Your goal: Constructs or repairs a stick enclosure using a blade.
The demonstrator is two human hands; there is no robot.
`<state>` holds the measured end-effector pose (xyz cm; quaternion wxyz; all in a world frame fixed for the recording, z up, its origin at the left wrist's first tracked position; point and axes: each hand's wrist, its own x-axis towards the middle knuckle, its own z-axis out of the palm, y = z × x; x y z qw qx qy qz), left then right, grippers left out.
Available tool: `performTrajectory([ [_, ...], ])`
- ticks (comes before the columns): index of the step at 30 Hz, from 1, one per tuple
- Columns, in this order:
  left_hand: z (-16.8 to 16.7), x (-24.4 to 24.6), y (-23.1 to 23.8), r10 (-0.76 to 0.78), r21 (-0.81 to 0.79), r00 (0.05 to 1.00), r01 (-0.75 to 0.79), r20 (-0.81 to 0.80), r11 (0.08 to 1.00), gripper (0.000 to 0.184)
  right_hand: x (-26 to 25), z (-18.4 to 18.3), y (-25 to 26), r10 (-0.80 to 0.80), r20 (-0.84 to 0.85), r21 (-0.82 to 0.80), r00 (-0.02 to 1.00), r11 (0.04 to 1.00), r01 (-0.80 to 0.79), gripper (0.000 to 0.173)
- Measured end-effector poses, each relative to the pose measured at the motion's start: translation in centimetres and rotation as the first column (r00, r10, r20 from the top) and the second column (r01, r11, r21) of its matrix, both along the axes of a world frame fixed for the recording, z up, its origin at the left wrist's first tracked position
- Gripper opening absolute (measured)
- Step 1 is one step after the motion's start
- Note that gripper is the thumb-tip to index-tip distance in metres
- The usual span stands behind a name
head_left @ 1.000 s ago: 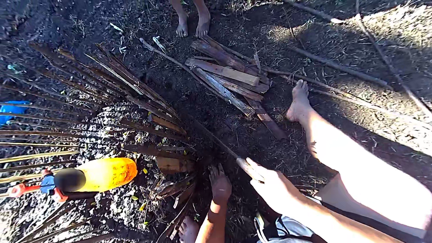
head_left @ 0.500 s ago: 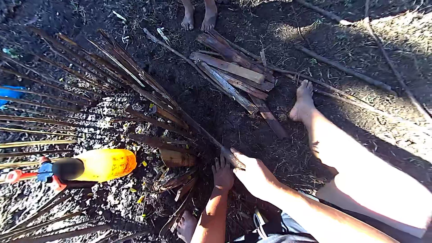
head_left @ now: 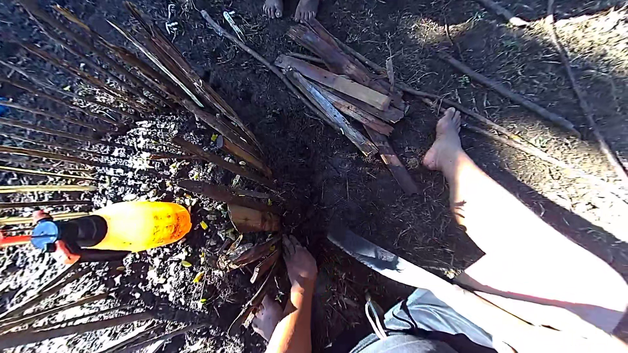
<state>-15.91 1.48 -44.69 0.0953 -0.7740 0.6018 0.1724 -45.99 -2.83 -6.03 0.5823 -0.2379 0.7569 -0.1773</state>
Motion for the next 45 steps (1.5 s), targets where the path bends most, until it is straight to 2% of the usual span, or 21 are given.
performTrajectory([
  [2,0.7,0.0,1.1,0.021,0.044,1.0,-0.02,-0.011,0.999,0.062,-1.5,-6.7,4.7,-0.031,0.227,0.106,0.973,0.994,0.006,0.039],
  [3,0.9,-0.3,1.5,0.018,0.032,0.999,-0.017,-0.028,0.999,0.061,-1.7,-10.8,7.2,0.04,0.29,0.119,0.956,0.99,-0.078,0.044],
  [5,1.3,-1.0,2.2,0.021,0.026,0.996,-0.019,-0.09,0.999,0.062,-0.7,-15.3,8.8,0.384,0.165,0.053,0.908,0.916,-0.397,0.054],
  [7,2.4,-0.8,4.2,0.06,0.103,0.991,-0.048,-0.119,0.994,0.064,0.4,-14.1,9.4,0.775,-0.083,0.048,0.627,0.631,-0.774,0.064],
  [8,2.6,-0.9,4.4,0.062,0.159,0.991,-0.043,-0.119,0.986,0.067,0.3,-13.0,9.7,0.836,-0.194,0.032,0.514,0.529,-0.848,0.066],
  [9,2.4,-1.3,4.4,0.049,0.215,0.992,-0.022,-0.12,0.976,0.071,-0.3,-12.2,9.9,0.837,-0.266,-0.009,0.478,0.493,-0.87,0.067],
  [11,1.7,-1.7,5.8,-0.032,0.284,0.99,0.071,-0.138,0.956,0.077,-2.1,-10.7,10.5,0.801,-0.253,-0.087,0.542,0.539,-0.838,0.061],
  [13,0.8,-2.2,6.9,-0.142,0.261,0.974,0.185,-0.176,0.947,0.075,-3.4,-8.7,10.7,0.718,-0.124,-0.125,0.685,0.673,-0.729,0.058],
  [16,0.3,-2.7,6.0,-0.263,0.266,0.946,0.307,-0.189,0.914,0.073,-3.4,-4.9,7.7,0.391,-0.034,-0.077,0.92,0.917,-0.392,0.055],
  [20,-0.1,-1.1,3.4,-0.265,0.257,0.953,0.295,-0.147,0.92,0.07,-1.1,-0.6,1.9,0.124,-0.107,-0.032,0.986,0.991,-0.128,0.042],
  [23,-0.3,0.3,1.1,-0.226,0.167,0.966,0.245,-0.125,0.955,0.069,-2.7,-4.9,4.2,-0.051,0.167,0.086,0.985,0.996,0.037,0.037],
  [25,-0.3,0.5,-0.9,-0.179,0.034,0.976,0.184,-0.125,0.982,0.068,-2.3,-8.6,5.9,-0.037,0.184,0.201,0.982,0.98,-0.001,0.035],
  [27,0.2,0.5,-2.3,-0.117,-0.012,0.983,0.116,-0.142,0.993,0.067,-1.4,-10.3,6.8,0.196,0.096,0.168,0.976,0.963,-0.21,0.043],
  [29,0.9,0.1,-2.2,-0.082,0.01,0.982,0.085,-0.168,0.996,0.067,-1.7,-11.0,9.3,0.581,-0.064,0.108,0.811,0.812,-0.573,0.059],
  [30,1.0,-0.3,-2.4,-0.056,-0.002,0.98,0.057,-0.189,0.998,0.067,-2.1,-11.0,10.1,0.673,-0.165,0.06,0.721,0.736,-0.674,0.064],
  [31,0.8,-0.6,-1.8,-0.035,-0.014,0.977,0.033,-0.208,0.999,0.066,-2.7,-11.0,11.3,0.678,-0.226,-0.008,0.699,0.717,-0.697,0.065],
  [34,0.3,-1.1,1.6,-0.003,0.025,0.977,0.009,-0.213,1.0,0.065,-4.4,-8.5,12.9,0.49,-0.126,-0.182,0.863,0.843,-0.506,0.058],
  [38,-0.2,-1.4,3.3,-0.122,0.115,0.983,0.138,-0.138,0.984,0.066,-5.8,-4.2,10.4,0.094,0.097,-0.042,0.991,0.995,-0.091,0.054],
  [40,-0.2,-1.6,3.7,-0.199,0.145,0.972,0.216,-0.123,0.966,0.067,-6.3,-6.2,9.8,0.044,0.148,0.03,0.988,0.998,-0.049,0.049],
  [43,-0.5,-2.7,3.9,-0.269,0.119,0.948,0.291,-0.17,0.949,0.068,-4.5,-14.9,8.1,0.055,0.223,0.115,0.973,0.99,-0.082,0.05],
  [45,-0.8,-3.9,3.2,-0.314,0.095,0.927,0.338,-0.206,0.936,0.068,-2.6,-17.1,6.3,0.189,0.167,0.056,0.968,0.978,-0.2,0.057],
])
